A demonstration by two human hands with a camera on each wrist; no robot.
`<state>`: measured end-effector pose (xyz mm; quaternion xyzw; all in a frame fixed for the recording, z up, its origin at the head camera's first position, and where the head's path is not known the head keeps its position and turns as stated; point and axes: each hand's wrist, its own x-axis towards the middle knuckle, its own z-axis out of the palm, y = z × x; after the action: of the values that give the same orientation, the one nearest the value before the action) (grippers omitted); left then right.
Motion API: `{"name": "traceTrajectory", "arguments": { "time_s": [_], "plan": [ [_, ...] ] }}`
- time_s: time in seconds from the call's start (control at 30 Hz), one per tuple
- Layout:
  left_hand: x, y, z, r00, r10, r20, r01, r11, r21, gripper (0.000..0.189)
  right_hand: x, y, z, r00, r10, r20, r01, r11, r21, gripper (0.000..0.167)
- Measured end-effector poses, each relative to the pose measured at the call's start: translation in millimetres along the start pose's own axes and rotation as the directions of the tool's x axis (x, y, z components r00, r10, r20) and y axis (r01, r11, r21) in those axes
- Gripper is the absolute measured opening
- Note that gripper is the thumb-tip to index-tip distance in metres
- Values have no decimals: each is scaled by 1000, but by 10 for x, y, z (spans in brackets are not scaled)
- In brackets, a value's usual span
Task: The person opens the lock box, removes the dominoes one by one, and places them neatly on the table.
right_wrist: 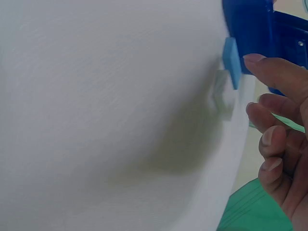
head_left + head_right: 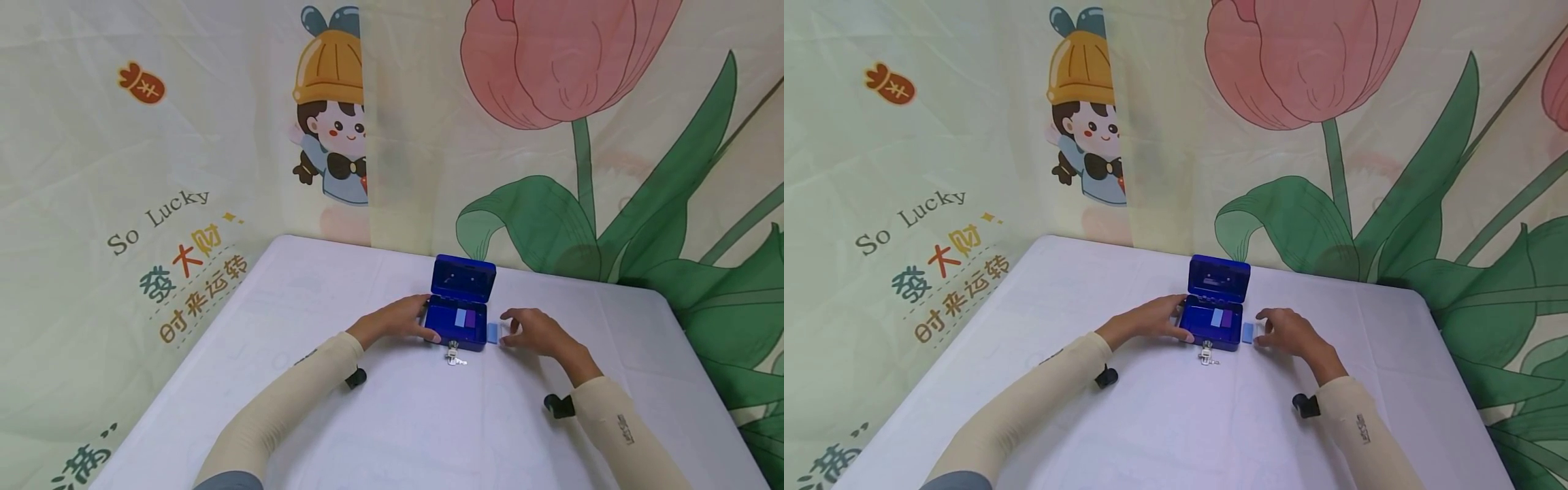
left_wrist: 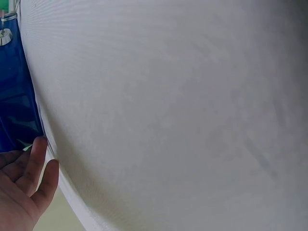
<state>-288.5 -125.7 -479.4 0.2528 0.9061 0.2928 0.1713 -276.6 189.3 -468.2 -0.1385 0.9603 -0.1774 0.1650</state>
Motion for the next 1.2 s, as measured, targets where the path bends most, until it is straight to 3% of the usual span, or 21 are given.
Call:
{"name": "traceTrajectory", "arguments": {
  "time_s": [0.2,0.37,0.53,0.8,1.2],
  "plan": [
    [7,-12,-4,1000,-2,-6,2,1000,6,102,-5,-169,-97,991,-95,-94,96,995,-1,52],
    [33,-41,9,1000,-5,-9,5,1000,30,104,15,-318,-105,982,-126,-138,128,992,5,52],
    [24,-36,2,1000,-5,-7,6,1000,25,105,78,-429,-61,979,-153,-133,153,988,-16,53],
    [24,-51,19,1000,-20,1,20,1000,22,107,162,-554,12,988,-126,-93,119,990,-75,54],
    [22,-59,31,1000,-16,-3,16,1000,15,104,264,-635,102,980,-162,-116,134,967,-216,52]
  ]
}}
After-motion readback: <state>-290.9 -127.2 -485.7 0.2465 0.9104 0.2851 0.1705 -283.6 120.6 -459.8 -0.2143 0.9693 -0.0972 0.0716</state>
